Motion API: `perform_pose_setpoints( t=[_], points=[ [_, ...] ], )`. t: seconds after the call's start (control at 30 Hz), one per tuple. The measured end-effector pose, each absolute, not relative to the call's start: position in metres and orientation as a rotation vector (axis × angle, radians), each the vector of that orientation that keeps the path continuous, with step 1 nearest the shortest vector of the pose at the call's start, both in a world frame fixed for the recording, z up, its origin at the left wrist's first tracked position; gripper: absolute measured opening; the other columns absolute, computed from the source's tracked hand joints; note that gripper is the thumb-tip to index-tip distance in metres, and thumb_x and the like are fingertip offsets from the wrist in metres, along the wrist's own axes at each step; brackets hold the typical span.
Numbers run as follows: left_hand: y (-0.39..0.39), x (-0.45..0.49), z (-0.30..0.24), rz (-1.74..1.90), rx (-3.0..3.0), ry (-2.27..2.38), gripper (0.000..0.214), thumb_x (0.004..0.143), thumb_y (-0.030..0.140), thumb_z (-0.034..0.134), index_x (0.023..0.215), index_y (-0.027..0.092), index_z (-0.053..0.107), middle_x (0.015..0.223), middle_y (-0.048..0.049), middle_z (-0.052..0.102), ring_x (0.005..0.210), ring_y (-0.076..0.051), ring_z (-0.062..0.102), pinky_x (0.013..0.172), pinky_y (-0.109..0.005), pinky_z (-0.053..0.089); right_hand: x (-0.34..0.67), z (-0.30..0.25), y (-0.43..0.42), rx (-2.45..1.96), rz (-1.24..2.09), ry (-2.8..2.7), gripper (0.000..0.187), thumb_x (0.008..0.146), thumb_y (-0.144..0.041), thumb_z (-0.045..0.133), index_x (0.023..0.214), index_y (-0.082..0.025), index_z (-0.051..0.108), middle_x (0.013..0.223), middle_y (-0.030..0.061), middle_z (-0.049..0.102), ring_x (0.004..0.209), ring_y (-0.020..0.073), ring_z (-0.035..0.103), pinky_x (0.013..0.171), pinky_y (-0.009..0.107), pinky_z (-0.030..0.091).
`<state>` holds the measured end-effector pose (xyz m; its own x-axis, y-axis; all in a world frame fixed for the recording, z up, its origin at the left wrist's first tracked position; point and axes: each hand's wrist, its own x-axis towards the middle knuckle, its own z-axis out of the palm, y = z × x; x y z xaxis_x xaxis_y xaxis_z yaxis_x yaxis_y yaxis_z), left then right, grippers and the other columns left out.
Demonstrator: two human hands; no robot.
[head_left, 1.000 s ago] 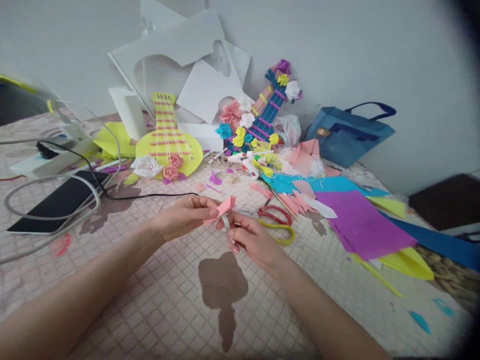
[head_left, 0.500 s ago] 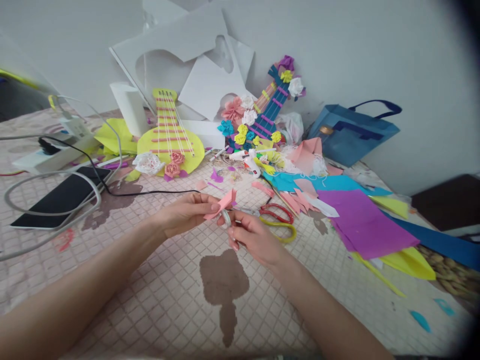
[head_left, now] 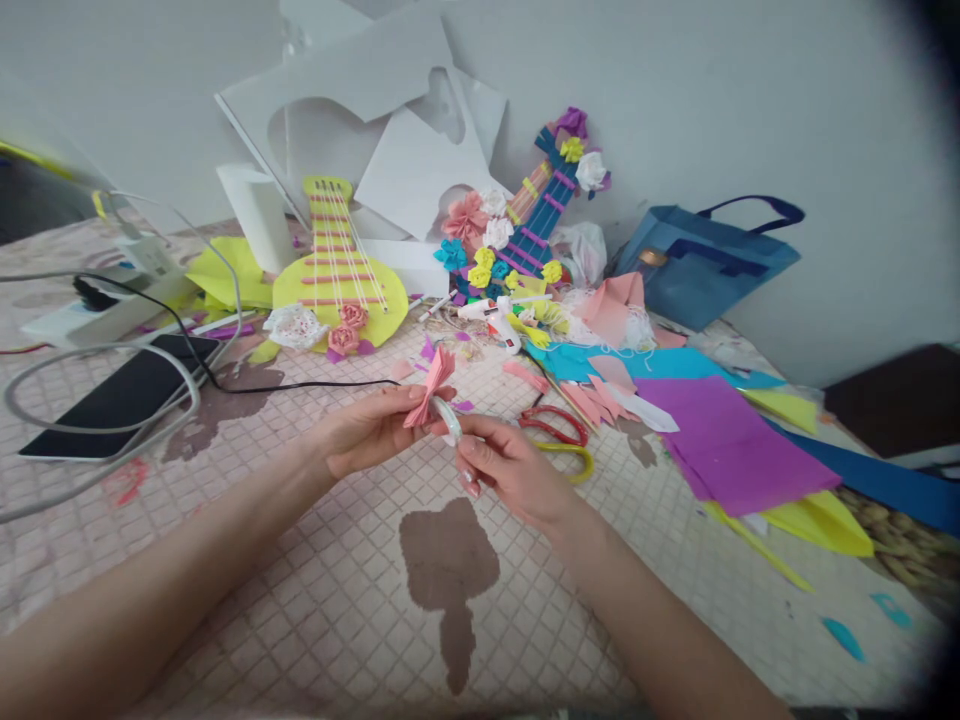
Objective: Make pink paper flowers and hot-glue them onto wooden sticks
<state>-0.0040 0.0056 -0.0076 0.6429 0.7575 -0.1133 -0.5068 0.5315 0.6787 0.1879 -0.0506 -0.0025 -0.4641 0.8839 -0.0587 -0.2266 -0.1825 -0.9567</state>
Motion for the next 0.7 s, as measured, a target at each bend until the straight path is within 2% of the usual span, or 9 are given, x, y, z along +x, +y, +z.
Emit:
perform_pose_setpoints(
  t=[0.17, 0.3, 0.4, 0.5, 0.6, 0.7],
  points=[
    [0.0026, -0.0018, -0.0037, 0.820, 0.608, 0.482, 0.009, 0.081, 0.013, 0.066, 0.089, 0.015, 0.070, 0.095, -0.0010, 0.071, 0.079, -0.011, 0.066, 0.079, -0.021, 0.054, 0.1892, -0.0064, -0.0471, -0.808, 1.716, -1.294, 0.026, 0.082, -0.037, 0.064, 0.103, -0.021, 0.066, 0.062, -0.0054, 0.047, 0.055, 0.0074, 0.046, 0.053, 0.024, 0.040],
    [0.0003, 0.0001, -0.0035, 0.807, 0.650, 0.464, 0.011, 0.079, 0.020, 0.070, 0.088, 0.013, 0.071, 0.080, -0.0017, 0.071, 0.076, -0.011, 0.066, 0.078, -0.020, 0.053, 0.1873, -0.0043, -0.0478, -0.809, 1.690, -1.282, 0.025, 0.080, -0.041, 0.066, 0.096, -0.021, 0.068, 0.065, -0.0045, 0.048, 0.057, 0.0082, 0.047, 0.056, 0.025, 0.043],
    [-0.0004, 0.0014, -0.0035, 0.797, 0.716, 0.422, 0.014, 0.075, 0.026, 0.074, 0.076, 0.012, 0.071, 0.074, -0.0023, 0.070, 0.073, -0.012, 0.065, 0.075, -0.019, 0.052, 0.1850, -0.0024, -0.0498, -0.795, 1.695, -1.225, 0.023, 0.078, -0.041, 0.067, 0.091, -0.022, 0.069, 0.069, -0.0028, 0.052, 0.061, 0.0092, 0.047, 0.059, 0.025, 0.046],
    [-0.0006, 0.0021, -0.0029, 0.824, 0.760, 0.407, 0.020, 0.073, 0.026, 0.076, 0.062, 0.012, 0.067, 0.081, -0.0026, 0.071, 0.071, -0.011, 0.064, 0.074, -0.019, 0.051, 0.1836, -0.0026, -0.0510, -0.779, 1.693, -1.202, 0.020, 0.079, -0.038, 0.067, 0.090, -0.023, 0.070, 0.072, -0.0018, 0.053, 0.062, 0.0093, 0.048, 0.061, 0.025, 0.047],
    [-0.0007, 0.0022, -0.0031, 0.832, 0.788, 0.419, 0.020, 0.074, 0.026, 0.075, 0.063, 0.012, 0.067, 0.087, -0.0037, 0.071, 0.071, -0.011, 0.063, 0.074, -0.022, 0.050, 0.1833, -0.0038, -0.0511, -0.804, 1.687, -1.189, 0.019, 0.078, -0.038, 0.066, 0.088, -0.022, 0.070, 0.075, -0.0009, 0.054, 0.065, 0.0100, 0.048, 0.062, 0.026, 0.047],
    [-0.0006, 0.0023, -0.0042, 0.829, 0.805, 0.433, 0.018, 0.074, 0.026, 0.076, 0.068, 0.012, 0.068, 0.081, -0.0037, 0.070, 0.069, -0.011, 0.062, 0.074, -0.023, 0.049, 0.1836, -0.0041, -0.0509, -0.830, 1.693, -1.177, 0.018, 0.078, -0.037, 0.066, 0.087, -0.022, 0.070, 0.076, -0.0004, 0.053, 0.064, 0.0099, 0.046, 0.060, 0.025, 0.046]
  ],
)
